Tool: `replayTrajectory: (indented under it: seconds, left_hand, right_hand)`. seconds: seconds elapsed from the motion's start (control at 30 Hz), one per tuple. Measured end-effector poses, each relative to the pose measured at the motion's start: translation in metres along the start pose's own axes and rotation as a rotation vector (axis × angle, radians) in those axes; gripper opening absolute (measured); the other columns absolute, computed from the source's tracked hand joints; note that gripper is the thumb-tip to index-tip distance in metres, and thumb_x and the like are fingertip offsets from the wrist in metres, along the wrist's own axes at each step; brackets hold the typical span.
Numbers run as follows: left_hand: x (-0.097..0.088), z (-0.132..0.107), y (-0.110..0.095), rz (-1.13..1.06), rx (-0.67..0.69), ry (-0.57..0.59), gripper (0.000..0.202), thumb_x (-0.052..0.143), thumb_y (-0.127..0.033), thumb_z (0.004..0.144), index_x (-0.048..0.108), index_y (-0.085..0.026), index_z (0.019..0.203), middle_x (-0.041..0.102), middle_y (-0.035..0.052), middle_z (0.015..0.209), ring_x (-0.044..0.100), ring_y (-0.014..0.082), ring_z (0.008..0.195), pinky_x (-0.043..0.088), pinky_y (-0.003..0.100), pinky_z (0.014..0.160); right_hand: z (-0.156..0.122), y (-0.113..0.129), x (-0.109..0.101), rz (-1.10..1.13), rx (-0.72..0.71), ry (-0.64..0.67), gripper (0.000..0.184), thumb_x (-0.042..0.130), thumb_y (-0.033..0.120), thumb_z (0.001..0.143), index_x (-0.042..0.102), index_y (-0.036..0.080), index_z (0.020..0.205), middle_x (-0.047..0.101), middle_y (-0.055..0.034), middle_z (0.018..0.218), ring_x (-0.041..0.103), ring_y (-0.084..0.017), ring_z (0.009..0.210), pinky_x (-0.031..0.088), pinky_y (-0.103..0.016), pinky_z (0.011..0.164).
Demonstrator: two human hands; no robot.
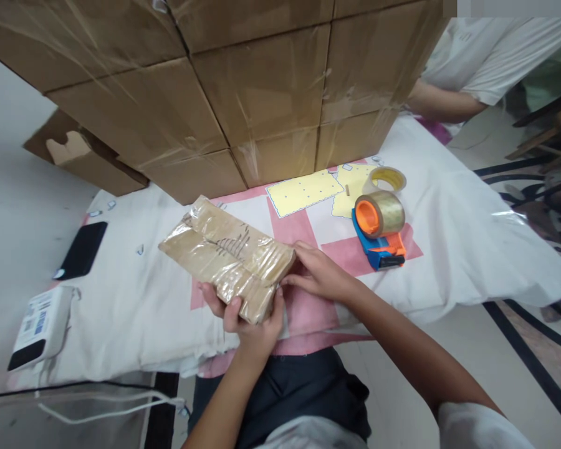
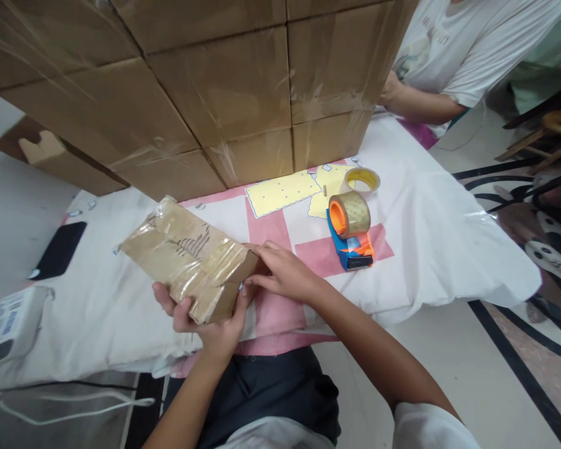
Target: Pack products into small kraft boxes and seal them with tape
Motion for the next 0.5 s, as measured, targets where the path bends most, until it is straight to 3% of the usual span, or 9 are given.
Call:
replayTrajectory:
  seconds: [0.13,0.37,0.43,0.5]
  left_hand:
    - [0.0,-0.002,0.003,0.031,0.006,0.022,0.084,0.081,-0.019,0.077,0.021,-0.033,0.134,0.012,0.0212,0.163,0.007,0.0333,0.158,0.02,0.079,0.119]
    - [-0.005,0.003,0.002,-0.113,0.015,0.01,0.078,0.079,-0.009,0.077,0.025,-0.033,0.129,0.014,0.02,0.165,0.005,0.0339,0.158,0.016,0.078,0.121]
    - [-0.011,0.006,-0.001,-0.132,0.054,-0.019,0.076,0.079,-0.008,0.076,0.029,-0.032,0.127,0.015,0.0174,0.165,0.009,0.037,0.157,0.017,0.081,0.121]
    - [-0.013,0.002,-0.005,-0.132,0.172,-0.07,0.067,0.08,-0.008,0.076,0.036,-0.032,0.121,0.014,0.0091,0.166,0.007,0.0412,0.156,0.016,0.082,0.12]
  right_hand:
    - [-0.001,0.0,0.0,-0.038,-0.006,-0.004,0.031,0.07,0.029,0.094,0.06,0.018,0.121,0.062,-0.0109,0.108,0.059,-0.027,0.102,0.052,-0.044,0.091]
    - [-0.004,-0.002,0.001,-0.089,-0.09,-0.046,0.034,0.067,0.035,0.096,0.06,0.016,0.123,0.064,-0.0123,0.104,0.06,-0.028,0.095,0.053,-0.045,0.087]
    - [-0.008,0.006,-0.001,-0.087,-0.145,-0.087,0.038,0.066,0.037,0.095,0.059,0.016,0.126,0.065,-0.0139,0.106,0.061,-0.029,0.095,0.054,-0.046,0.085]
    - [-0.02,0.019,-0.009,-0.079,-0.173,-0.162,0.04,0.064,0.036,0.096,0.057,0.018,0.132,0.067,-0.0147,0.112,0.061,-0.029,0.098,0.054,-0.046,0.086]
Point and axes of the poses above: each hand's wrist, its own z-axis towards the middle knuckle, its own x-axis out of the palm, y = z × x, the point moved 2 cm from there along z, towards the middle knuckle
